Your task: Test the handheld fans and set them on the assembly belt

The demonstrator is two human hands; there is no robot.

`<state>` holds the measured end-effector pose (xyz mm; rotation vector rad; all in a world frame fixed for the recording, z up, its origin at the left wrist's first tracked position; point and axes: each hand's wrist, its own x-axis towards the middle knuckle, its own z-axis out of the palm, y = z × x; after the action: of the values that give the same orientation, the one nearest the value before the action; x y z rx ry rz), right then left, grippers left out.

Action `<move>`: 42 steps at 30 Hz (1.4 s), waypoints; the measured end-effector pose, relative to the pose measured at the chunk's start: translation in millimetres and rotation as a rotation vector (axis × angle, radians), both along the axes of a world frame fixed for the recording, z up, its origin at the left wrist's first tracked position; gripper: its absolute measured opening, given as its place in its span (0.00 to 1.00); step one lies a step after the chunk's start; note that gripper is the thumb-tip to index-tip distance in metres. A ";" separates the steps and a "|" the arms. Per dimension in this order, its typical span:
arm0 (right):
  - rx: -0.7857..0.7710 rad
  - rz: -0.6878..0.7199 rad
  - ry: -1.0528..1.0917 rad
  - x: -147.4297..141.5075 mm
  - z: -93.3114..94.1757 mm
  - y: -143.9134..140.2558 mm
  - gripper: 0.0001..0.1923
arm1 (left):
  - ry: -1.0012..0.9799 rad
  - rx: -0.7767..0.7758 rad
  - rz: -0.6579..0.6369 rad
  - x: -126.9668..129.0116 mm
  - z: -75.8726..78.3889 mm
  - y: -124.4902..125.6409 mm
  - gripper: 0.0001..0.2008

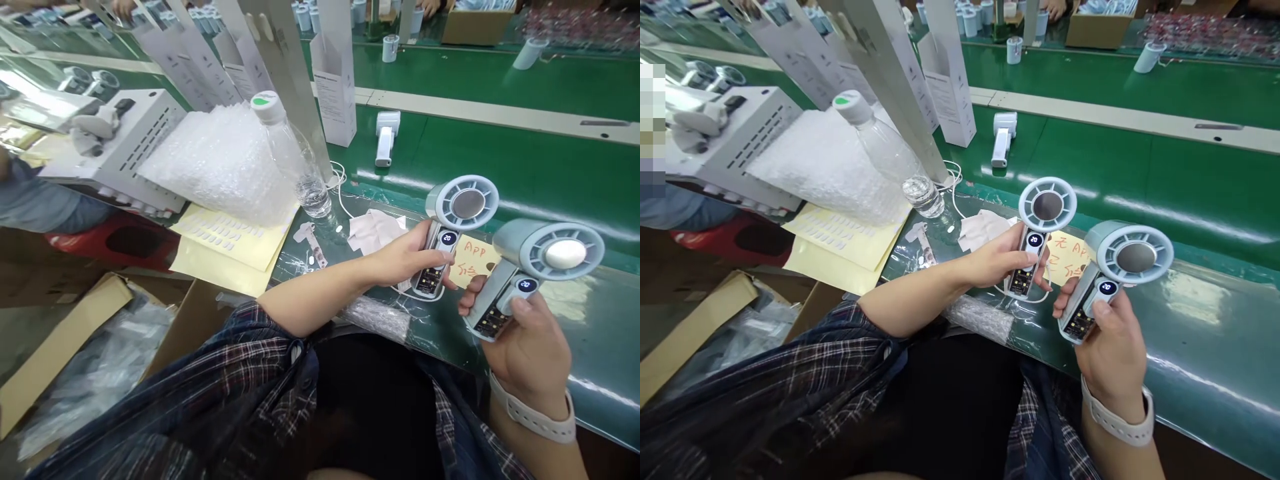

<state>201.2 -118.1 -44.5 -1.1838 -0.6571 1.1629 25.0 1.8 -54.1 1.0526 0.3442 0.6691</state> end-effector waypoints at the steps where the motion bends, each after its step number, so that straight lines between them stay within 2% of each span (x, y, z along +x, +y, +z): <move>1: 0.003 0.000 0.007 -0.8 0.2 0.9 0.15 | 0.008 -0.014 0.020 0.1 1.1 -0.1 0.29; 5: 0.004 0.042 0.012 -2.5 -0.2 2.2 0.16 | -0.009 -0.061 -0.011 -0.7 5.8 -1.5 0.30; 8: 0.011 0.017 -0.003 -4.1 -1.7 4.0 0.14 | -0.004 -0.085 -0.037 -1.3 8.1 -2.2 0.27; 15: -0.040 -0.008 0.054 -8.5 -8.3 6.1 0.15 | 0.012 -0.074 0.010 -4.9 9.9 -4.2 0.29; 21: 0.003 -0.014 0.074 -6.5 -10.1 2.5 0.16 | 0.033 -0.118 0.011 -1.2 6.2 -5.1 0.30; 26: 0.021 -0.006 0.040 -3.3 -8.1 -0.8 0.15 | 0.033 -0.047 0.062 1.4 4.7 -3.5 0.29; 32: -0.062 -0.096 0.033 -4.0 -8.8 3.3 0.14 | 0.122 -0.109 0.069 -0.6 8.4 -4.4 0.31; 36: -0.105 -0.052 0.007 -5.3 -8.1 12.1 0.20 | 0.068 -0.132 0.046 -2.8 12.7 -6.7 0.33; 39: -0.162 -0.035 -0.168 -0.3 -9.5 17.6 0.33 | -0.041 -0.108 0.036 -3.9 15.3 -7.8 0.33; 42: -0.221 -0.082 -0.338 13.0 -14.8 19.3 0.39 | -0.137 -0.123 -0.083 -4.8 16.5 -8.0 0.33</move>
<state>214.2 -98.8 -59.3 -1.6015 -0.7379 0.9924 20.2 -6.2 -37.6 0.8945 0.2187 0.6337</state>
